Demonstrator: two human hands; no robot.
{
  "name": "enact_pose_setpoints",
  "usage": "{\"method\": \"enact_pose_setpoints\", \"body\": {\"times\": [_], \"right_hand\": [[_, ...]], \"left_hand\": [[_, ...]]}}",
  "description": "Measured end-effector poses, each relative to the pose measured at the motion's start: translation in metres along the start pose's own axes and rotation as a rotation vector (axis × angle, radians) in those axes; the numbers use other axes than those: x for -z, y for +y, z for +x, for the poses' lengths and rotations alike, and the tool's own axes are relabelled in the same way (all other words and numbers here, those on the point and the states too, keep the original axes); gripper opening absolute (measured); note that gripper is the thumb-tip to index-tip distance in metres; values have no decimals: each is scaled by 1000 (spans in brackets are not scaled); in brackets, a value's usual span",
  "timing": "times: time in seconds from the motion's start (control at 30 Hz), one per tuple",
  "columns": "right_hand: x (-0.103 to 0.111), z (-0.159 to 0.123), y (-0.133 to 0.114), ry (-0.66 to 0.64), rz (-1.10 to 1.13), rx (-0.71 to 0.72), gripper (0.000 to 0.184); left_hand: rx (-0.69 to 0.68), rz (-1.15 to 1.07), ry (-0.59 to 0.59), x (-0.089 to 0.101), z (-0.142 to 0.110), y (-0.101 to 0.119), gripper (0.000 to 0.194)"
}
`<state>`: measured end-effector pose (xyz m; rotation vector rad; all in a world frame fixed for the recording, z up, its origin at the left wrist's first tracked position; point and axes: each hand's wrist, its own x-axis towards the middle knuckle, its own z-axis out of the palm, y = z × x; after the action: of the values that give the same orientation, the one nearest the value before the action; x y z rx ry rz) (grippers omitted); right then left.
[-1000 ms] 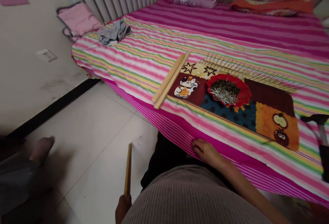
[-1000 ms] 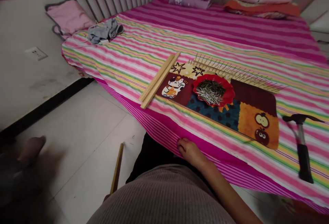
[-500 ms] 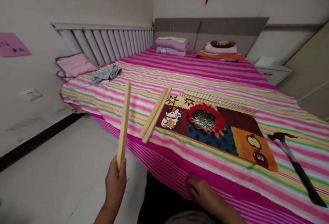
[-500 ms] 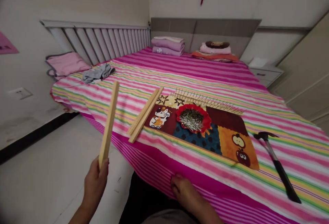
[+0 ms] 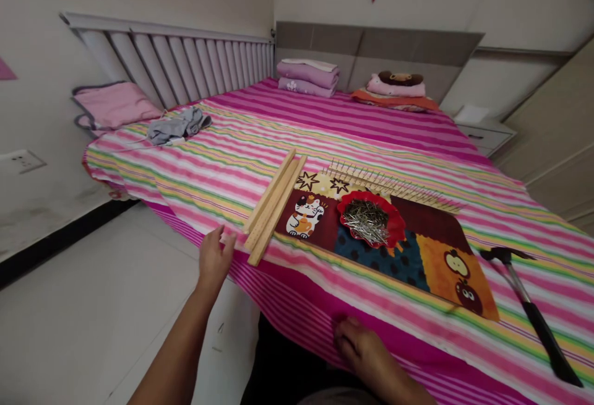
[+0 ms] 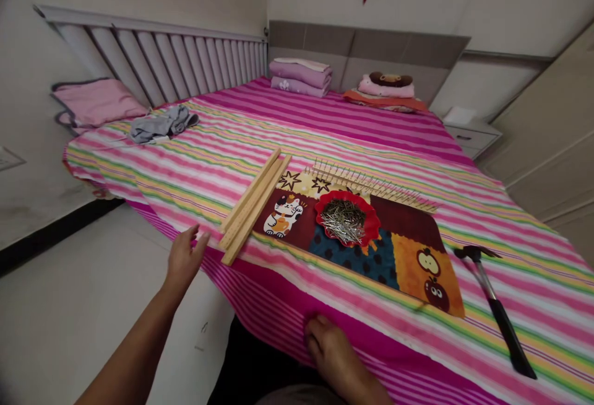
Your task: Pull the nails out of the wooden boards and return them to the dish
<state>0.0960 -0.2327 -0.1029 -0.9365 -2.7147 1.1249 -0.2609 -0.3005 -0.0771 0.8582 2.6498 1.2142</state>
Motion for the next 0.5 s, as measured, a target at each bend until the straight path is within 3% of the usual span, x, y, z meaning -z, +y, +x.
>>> {"method": "enact_pose_setpoints", "body": {"times": [0.1, 0.27, 0.4, 0.5], "right_hand": [[23, 18, -14, 139, -32, 131, 20], [64, 88, -46, 390, -318, 376, 21], [68, 155, -60, 388, -511, 383, 23], [57, 188, -58, 330, -630, 312, 42]], "left_hand": [[218, 53, 47, 18, -44, -63, 39], [629, 194, -69, 29, -129, -156, 39], [815, 246, -204, 18, -170, -198, 39], [871, 252, -299, 2, -183, -216, 39]]}}
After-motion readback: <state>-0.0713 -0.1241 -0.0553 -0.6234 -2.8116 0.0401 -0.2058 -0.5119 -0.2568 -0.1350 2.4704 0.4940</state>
